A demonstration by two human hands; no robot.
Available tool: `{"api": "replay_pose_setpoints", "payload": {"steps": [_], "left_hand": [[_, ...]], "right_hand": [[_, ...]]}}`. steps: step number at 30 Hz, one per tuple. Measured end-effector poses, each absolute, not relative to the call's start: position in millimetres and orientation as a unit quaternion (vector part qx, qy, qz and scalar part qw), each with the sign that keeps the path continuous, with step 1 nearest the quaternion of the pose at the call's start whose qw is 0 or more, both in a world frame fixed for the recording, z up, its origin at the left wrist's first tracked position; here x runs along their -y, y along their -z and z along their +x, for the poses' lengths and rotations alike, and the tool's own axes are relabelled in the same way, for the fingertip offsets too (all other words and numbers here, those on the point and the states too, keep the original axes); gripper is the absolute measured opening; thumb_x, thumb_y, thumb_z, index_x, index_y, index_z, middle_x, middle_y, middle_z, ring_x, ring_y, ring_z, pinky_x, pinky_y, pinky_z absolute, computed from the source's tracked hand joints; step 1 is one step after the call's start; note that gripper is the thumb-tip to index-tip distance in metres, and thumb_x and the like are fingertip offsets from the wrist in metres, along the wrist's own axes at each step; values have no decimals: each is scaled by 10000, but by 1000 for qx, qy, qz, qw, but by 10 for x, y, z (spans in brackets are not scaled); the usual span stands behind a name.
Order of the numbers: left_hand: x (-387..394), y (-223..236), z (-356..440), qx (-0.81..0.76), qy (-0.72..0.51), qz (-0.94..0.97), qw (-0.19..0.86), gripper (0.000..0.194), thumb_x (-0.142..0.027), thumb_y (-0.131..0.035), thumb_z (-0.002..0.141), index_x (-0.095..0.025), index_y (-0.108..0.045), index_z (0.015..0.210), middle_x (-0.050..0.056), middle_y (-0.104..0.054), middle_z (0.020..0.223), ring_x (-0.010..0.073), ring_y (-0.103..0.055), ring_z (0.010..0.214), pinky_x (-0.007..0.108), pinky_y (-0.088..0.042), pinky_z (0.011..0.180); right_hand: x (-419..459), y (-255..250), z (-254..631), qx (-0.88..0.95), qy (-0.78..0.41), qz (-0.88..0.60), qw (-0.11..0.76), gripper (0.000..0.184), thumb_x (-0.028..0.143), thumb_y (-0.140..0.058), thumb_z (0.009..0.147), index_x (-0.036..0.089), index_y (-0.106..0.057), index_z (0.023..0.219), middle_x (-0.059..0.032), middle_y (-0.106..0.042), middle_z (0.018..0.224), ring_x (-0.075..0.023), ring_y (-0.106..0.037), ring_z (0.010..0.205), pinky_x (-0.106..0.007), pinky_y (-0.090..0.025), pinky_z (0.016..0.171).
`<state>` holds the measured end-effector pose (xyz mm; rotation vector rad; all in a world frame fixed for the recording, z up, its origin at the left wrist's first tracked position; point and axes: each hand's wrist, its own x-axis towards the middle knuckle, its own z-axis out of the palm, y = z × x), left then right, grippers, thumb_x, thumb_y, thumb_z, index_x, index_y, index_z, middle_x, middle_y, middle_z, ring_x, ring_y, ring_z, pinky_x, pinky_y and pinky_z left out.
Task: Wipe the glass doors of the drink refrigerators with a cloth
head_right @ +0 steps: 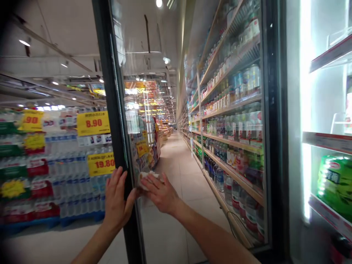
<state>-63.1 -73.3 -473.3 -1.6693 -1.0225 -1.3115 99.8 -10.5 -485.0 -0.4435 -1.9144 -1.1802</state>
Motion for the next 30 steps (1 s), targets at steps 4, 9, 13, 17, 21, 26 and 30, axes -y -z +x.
{"api": "replay_pose_setpoints", "payload": {"steps": [4,9,13,17,21,26,30], "left_hand": [[735,4686,-555,390,510,-662,386,646,-210,-475,817,-195,-181,1392,116,-252,1447,251,-211,1341,484,-181,1082],[741,4704,-357,369,498,-687,378,651,-210,-460,820,-198,-158,1397,112,-241,1452,250,-203,1344,486,-183,1082],[686,4824,-232,360,471,-712,377,656,-210,-460,817,-184,-155,1397,117,-253,1447,242,-207,1343,469,-183,1086],[546,4962,-144,370,442,-724,378,657,-210,-473,812,-169,-168,1392,139,-290,1428,246,-202,1345,471,-202,1075],[418,5059,-78,373,423,-733,380,642,-205,-484,803,-146,-208,1379,155,-339,1399,238,-196,1347,466,-187,1079],[364,5146,-11,376,407,-736,390,614,-205,-497,797,-146,-261,1361,158,-371,1380,235,-179,1352,473,-147,1088],[404,5239,57,366,394,-745,395,619,-205,-498,799,-136,-253,1363,161,-366,1381,228,-175,1352,472,-144,1090]], "right_hand": [[70,4650,1151,682,427,-294,516,376,223,-466,848,252,-493,1222,-60,-431,1371,-210,-230,1345,-503,-62,1102],[135,4956,1362,691,429,-298,499,342,211,-491,834,263,-538,1169,-52,-505,1309,-196,-291,1321,-481,-91,1109],[156,5306,1567,708,432,-288,478,316,214,-505,828,283,-560,1132,-25,-547,1266,-180,-331,1301,-468,-102,1114],[103,5136,1740,612,416,-379,555,351,161,-477,828,238,-545,1164,-95,-476,1330,-204,-258,1337,-482,-105,1103],[126,5306,1779,614,410,-385,553,329,159,-488,821,237,-572,1129,-89,-499,1309,-207,-280,1328,-466,-141,1103],[122,5569,1986,633,415,-382,530,339,147,-476,817,272,-573,1117,-49,-507,1306,-181,-302,1317,-456,-131,1113],[119,5556,2181,562,395,-467,557,391,141,-449,827,199,-514,1208,-129,-332,1422,-236,-234,1345,-486,-148,1092]]}}
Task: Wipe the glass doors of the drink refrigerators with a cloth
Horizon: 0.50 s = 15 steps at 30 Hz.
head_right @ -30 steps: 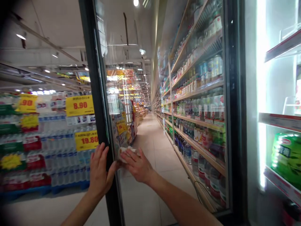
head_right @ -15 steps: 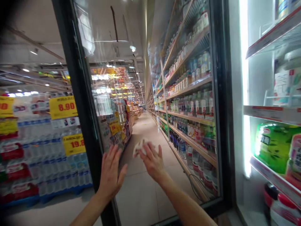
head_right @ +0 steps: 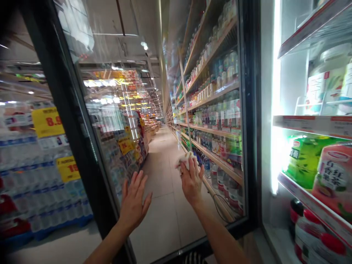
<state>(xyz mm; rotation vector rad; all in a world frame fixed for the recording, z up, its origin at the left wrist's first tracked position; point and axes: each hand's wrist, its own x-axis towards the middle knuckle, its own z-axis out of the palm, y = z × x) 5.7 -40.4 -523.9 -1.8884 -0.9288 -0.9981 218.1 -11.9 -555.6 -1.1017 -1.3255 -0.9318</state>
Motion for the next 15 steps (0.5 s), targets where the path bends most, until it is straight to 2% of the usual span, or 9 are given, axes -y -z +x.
{"api": "replay_pose_setpoints", "payload": {"steps": [2,6,12,15], "left_hand": [[433,5287,84,363,389,-749,394,613,-199,-494,800,-132,-258,1361,159,-368,1381,225,-169,1354,468,-143,1092],[468,5353,98,365,386,-752,390,598,-189,-487,801,-124,-269,1355,163,-375,1375,226,-170,1353,471,-146,1090],[487,5392,113,378,396,-746,380,590,-201,-484,805,-129,-277,1353,161,-377,1373,227,-187,1347,473,-136,1093],[486,5429,155,374,393,-748,382,583,-198,-484,804,-112,-286,1346,172,-379,1370,230,-171,1352,472,-143,1090]], "right_hand": [[172,5699,2186,576,388,-470,545,411,131,-445,825,193,-496,1228,-133,-307,1433,-239,-235,1344,-477,-172,1088],[220,5989,2271,620,378,-465,506,431,122,-437,827,237,-482,1240,-100,-348,1418,-228,-259,1335,-487,-165,1087],[-32,5644,2852,453,336,-591,577,483,230,-369,865,186,-347,1345,-177,-213,1459,-297,-265,1322,-567,-215,1021],[22,5702,2767,462,329,-598,566,507,236,-377,865,183,-308,1364,-183,-203,1461,-303,-248,1327,-561,-241,1011]]}}
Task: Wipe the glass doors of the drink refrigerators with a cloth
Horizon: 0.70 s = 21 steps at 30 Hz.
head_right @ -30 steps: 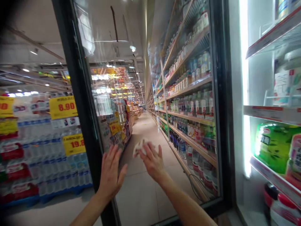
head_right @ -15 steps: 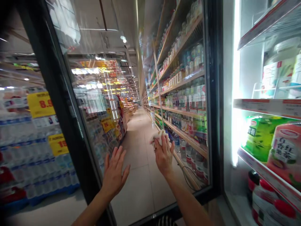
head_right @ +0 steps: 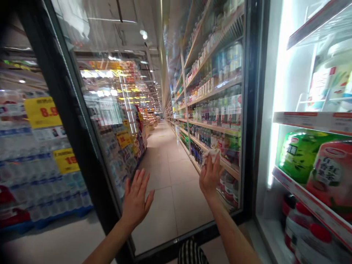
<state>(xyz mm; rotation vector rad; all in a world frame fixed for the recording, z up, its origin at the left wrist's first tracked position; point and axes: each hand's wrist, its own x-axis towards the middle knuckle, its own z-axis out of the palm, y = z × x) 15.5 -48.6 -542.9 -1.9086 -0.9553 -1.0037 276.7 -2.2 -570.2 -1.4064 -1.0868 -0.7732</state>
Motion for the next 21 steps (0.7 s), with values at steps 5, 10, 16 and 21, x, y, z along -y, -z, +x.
{"api": "replay_pose_setpoints", "payload": {"steps": [5,10,16,21], "left_hand": [[454,5483,141,379,392,-753,370,586,-214,-471,813,-136,-268,1357,161,-367,1380,229,-194,1346,477,-141,1087],[441,5492,40,393,411,-741,358,621,-213,-484,808,-149,-234,1374,157,-349,1391,230,-178,1349,479,-126,1090],[471,5550,55,391,394,-750,360,620,-203,-499,801,-140,-250,1366,169,-377,1373,238,-192,1347,495,-150,1078],[513,5532,-77,403,392,-737,374,622,-203,-496,805,-132,-239,1367,178,-371,1374,234,-180,1351,489,-166,1072]], "right_hand": [[182,6034,2435,605,350,-518,493,516,196,-416,850,229,-322,1356,-131,-193,1475,-273,-243,1336,-520,-206,1056],[109,5956,2529,461,303,-598,582,502,222,-379,869,189,-304,1365,-185,-203,1460,-312,-228,1335,-588,-241,1004],[279,6121,1880,638,316,-474,517,572,163,-418,834,220,-266,1382,-115,-180,1482,-282,-207,1348,-520,-200,1067],[209,6098,2233,576,327,-524,535,541,184,-418,849,239,-288,1371,-133,-209,1470,-277,-242,1336,-547,-195,1052]]}}
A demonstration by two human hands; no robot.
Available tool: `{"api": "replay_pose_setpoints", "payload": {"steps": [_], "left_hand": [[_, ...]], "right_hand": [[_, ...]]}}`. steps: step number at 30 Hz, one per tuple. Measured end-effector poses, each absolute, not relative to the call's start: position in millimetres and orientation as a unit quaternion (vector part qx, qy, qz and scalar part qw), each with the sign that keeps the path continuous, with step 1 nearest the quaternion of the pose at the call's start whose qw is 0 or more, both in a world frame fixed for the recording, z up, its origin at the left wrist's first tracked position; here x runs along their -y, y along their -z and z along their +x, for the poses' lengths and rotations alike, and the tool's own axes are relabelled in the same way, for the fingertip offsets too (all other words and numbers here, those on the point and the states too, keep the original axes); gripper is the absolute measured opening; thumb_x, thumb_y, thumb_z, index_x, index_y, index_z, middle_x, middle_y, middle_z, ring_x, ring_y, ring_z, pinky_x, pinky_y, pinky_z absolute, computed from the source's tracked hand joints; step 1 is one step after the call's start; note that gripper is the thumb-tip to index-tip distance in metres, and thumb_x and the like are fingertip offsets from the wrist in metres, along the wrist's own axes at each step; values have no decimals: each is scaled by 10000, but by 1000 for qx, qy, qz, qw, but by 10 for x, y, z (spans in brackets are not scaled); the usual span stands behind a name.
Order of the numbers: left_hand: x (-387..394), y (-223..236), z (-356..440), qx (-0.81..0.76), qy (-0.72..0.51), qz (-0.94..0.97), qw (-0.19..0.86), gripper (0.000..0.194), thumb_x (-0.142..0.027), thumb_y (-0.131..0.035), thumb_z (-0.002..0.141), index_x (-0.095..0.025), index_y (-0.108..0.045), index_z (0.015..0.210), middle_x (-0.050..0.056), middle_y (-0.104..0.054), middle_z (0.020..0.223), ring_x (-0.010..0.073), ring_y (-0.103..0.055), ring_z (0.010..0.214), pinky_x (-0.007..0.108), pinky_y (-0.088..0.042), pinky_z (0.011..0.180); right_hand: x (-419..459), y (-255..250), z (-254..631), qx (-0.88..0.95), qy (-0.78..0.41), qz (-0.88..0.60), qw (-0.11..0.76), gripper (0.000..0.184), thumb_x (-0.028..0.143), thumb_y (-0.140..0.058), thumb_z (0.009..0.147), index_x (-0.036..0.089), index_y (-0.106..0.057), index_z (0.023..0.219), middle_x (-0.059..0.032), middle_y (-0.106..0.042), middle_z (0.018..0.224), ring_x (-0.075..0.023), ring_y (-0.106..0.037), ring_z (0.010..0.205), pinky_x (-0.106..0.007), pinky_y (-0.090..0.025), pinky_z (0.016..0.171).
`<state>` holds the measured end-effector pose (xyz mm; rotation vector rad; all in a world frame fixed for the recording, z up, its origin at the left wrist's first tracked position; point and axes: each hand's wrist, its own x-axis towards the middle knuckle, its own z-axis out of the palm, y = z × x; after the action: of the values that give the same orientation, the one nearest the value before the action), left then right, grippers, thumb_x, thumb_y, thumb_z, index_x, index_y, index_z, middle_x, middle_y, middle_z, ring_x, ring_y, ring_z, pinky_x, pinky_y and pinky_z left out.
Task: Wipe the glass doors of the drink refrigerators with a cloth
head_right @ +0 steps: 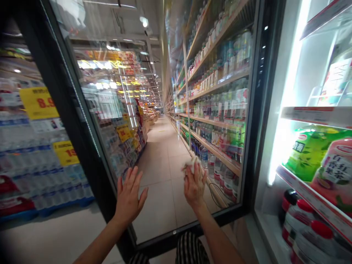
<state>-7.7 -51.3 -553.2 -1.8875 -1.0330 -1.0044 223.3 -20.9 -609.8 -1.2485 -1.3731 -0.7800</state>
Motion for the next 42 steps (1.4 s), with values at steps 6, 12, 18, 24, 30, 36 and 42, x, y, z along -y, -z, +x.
{"api": "replay_pose_setpoints", "payload": {"steps": [6,12,18,24,30,36,42], "left_hand": [[531,5544,-9,393,396,-740,375,598,-189,-501,794,-109,-283,1346,183,-402,1352,224,-150,1358,472,-141,1086],[535,5559,-112,405,396,-734,375,608,-195,-494,799,-127,-263,1357,177,-384,1366,228,-173,1352,479,-142,1084],[579,5604,-238,426,403,-723,364,650,-212,-483,807,-153,-193,1385,163,-308,1412,241,-190,1346,489,-160,1075],[589,5569,-258,416,416,-724,360,670,-229,-479,807,-173,-165,1396,150,-248,1440,245,-196,1344,488,-153,1077],[551,5519,-327,427,411,-715,372,676,-232,-483,809,-159,-158,1397,161,-267,1431,237,-185,1348,480,-157,1079],[523,5394,-235,419,414,-717,373,671,-234,-498,803,-139,-185,1389,177,-314,1407,249,-181,1349,490,-148,1079],[451,5187,-209,400,419,-722,378,668,-243,-483,814,-170,-164,1397,152,-271,1431,245,-179,1349,479,-133,1085]], "right_hand": [[201,5980,2227,528,307,-556,564,533,194,-392,859,201,-271,1378,-161,-160,1477,-295,-200,1348,-565,-234,1025],[291,6062,1864,651,324,-457,512,557,160,-427,828,234,-301,1365,-109,-226,1469,-263,-223,1345,-521,-176,1074],[198,5944,1936,532,296,-544,578,535,187,-384,853,188,-277,1377,-162,-160,1478,-292,-172,1356,-557,-209,1038],[332,6024,1254,697,307,-395,514,485,180,-430,812,207,-418,1297,-99,-421,1371,-244,-252,1335,-510,-140,1091],[275,5804,1560,601,315,-471,564,506,156,-408,830,182,-359,1333,-151,-266,1447,-261,-200,1352,-517,-149,1074],[276,5779,1536,687,340,-391,509,490,175,-431,813,219,-406,1300,-99,-419,1368,-235,-268,1329,-496,-137,1088],[79,5312,2026,551,376,-468,580,451,238,-422,826,173,-436,1272,-150,-289,1435,-282,-207,1347,-524,-169,1059]]}}
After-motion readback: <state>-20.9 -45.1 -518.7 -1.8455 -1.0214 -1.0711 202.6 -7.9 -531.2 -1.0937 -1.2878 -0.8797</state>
